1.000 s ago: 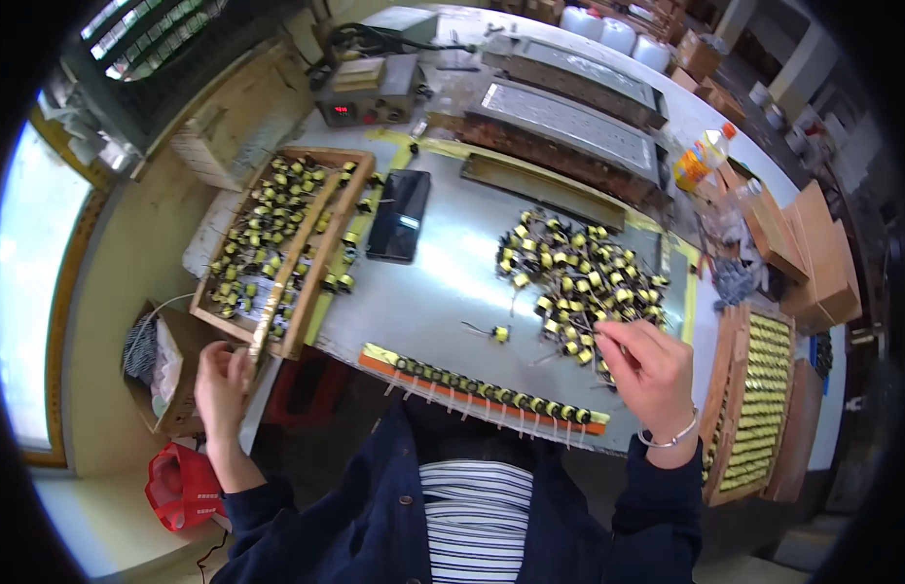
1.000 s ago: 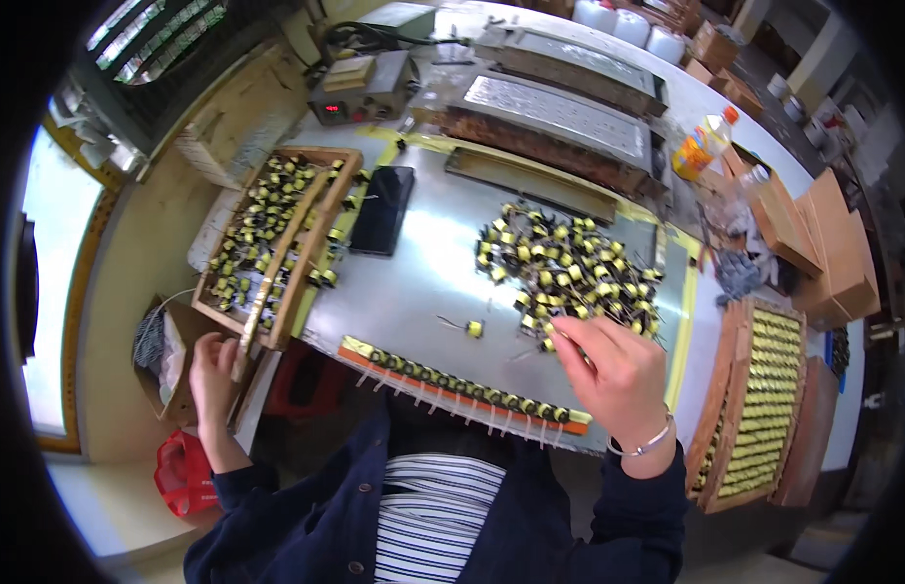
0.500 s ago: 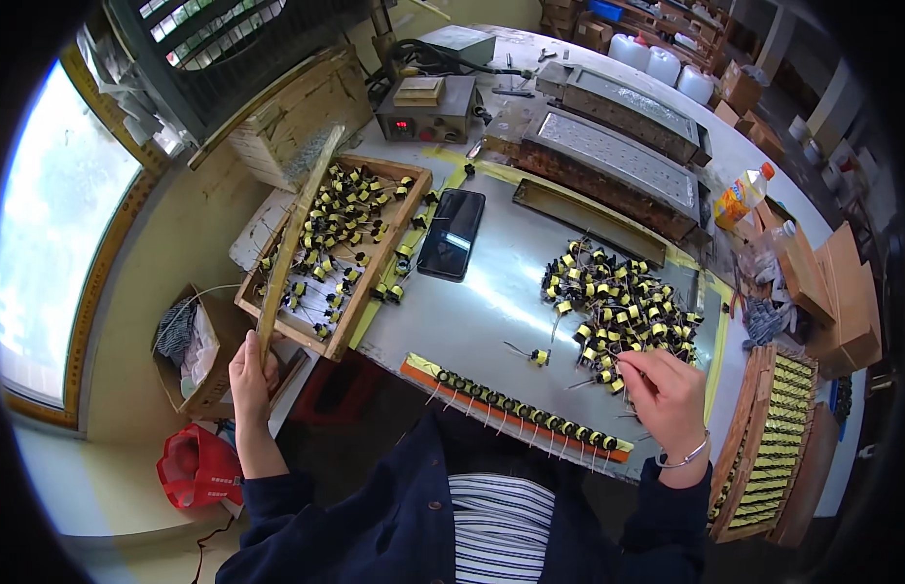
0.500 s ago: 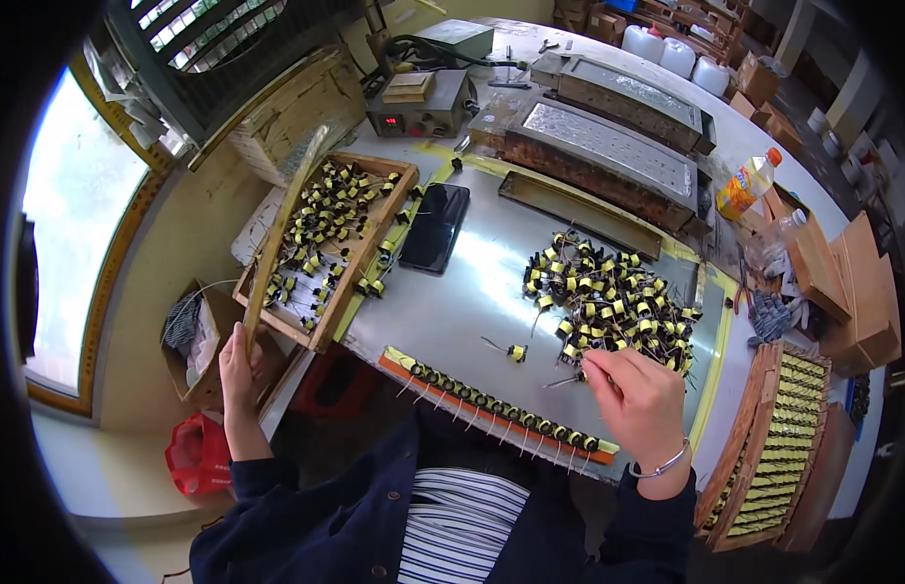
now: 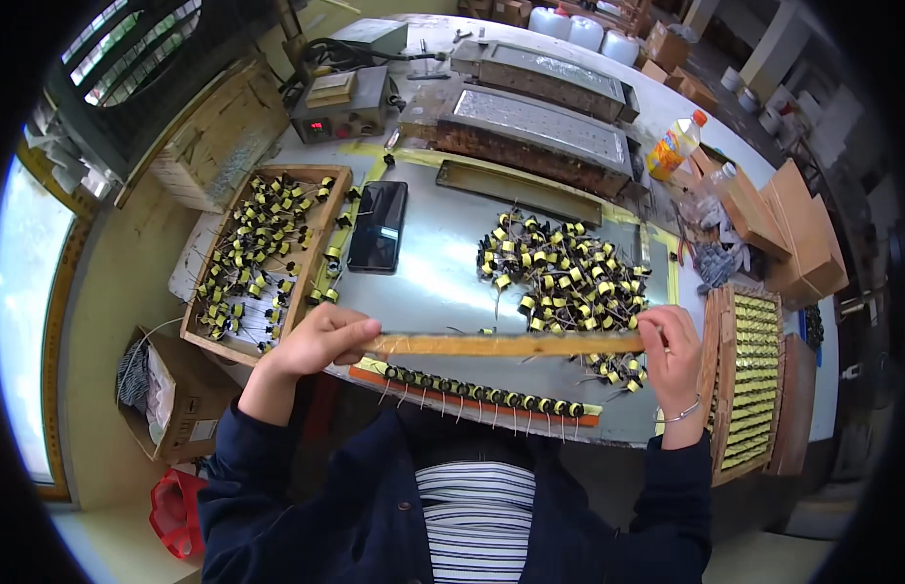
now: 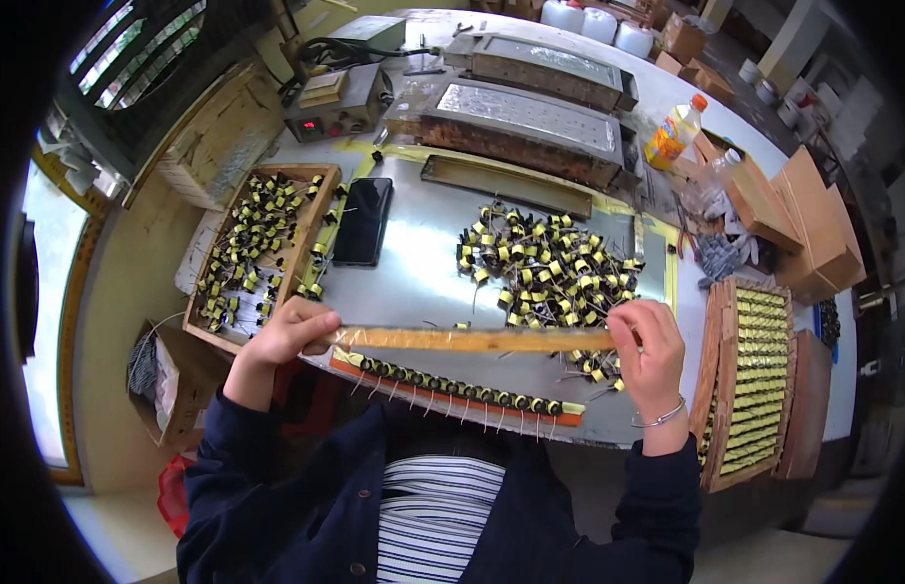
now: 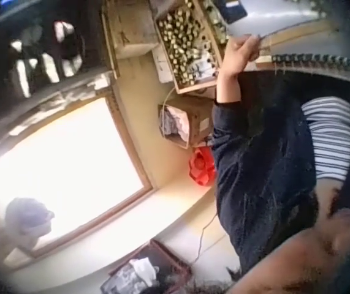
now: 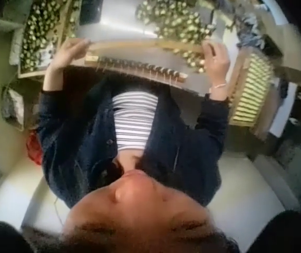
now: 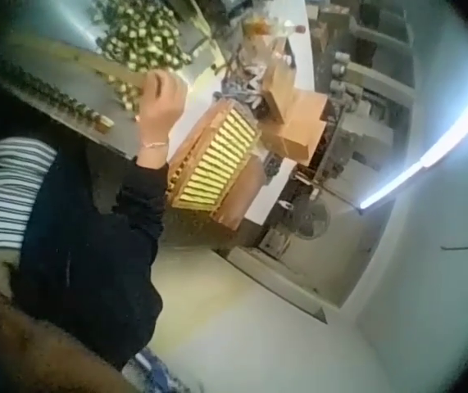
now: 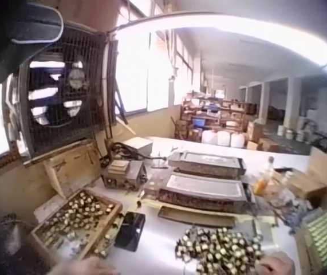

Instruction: The person inserts small electronic components into a metal strip by hand on an assembly workbench.

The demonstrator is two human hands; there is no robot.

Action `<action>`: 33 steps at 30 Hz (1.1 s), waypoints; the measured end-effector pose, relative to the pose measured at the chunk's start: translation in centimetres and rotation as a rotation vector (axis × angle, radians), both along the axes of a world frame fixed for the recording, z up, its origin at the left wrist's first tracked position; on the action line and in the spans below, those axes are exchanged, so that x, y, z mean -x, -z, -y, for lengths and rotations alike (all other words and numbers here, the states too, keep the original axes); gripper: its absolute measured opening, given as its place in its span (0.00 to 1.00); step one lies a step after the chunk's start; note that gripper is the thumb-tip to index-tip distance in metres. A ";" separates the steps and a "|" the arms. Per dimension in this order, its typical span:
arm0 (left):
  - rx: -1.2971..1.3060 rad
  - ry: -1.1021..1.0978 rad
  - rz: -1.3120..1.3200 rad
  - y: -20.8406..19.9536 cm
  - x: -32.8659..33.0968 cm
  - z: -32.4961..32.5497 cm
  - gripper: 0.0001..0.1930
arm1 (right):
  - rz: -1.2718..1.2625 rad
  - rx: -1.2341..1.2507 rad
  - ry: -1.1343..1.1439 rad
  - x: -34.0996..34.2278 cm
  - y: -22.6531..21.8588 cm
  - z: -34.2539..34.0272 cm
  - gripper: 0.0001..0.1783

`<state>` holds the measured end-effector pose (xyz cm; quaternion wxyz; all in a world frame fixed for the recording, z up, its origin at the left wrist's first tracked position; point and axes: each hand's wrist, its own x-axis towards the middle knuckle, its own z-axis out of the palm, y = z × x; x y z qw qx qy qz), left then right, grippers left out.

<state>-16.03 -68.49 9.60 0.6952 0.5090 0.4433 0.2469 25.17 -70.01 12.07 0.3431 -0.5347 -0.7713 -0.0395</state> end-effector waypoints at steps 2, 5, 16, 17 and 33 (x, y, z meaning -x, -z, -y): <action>-0.059 -0.017 -0.047 1.2 -0.7 -1.2 0.21 | 0.009 0.067 0.016 -0.8 1.5 0.9 0.12; -0.208 -0.136 -0.344 2.3 -3.0 -1.2 0.21 | 0.001 0.196 0.072 -2.1 4.2 1.9 0.18; -0.350 0.131 -0.880 5.3 -3.2 -0.1 0.28 | -0.045 0.682 0.075 -2.0 8.7 3.8 0.29; -0.327 0.146 -0.892 5.2 -3.1 0.0 0.28 | -0.048 0.683 0.077 -2.1 9.0 4.1 0.29; -0.797 0.066 -0.881 8.2 -1.5 3.5 0.15 | -0.049 0.419 0.076 -0.6 10.9 7.3 0.27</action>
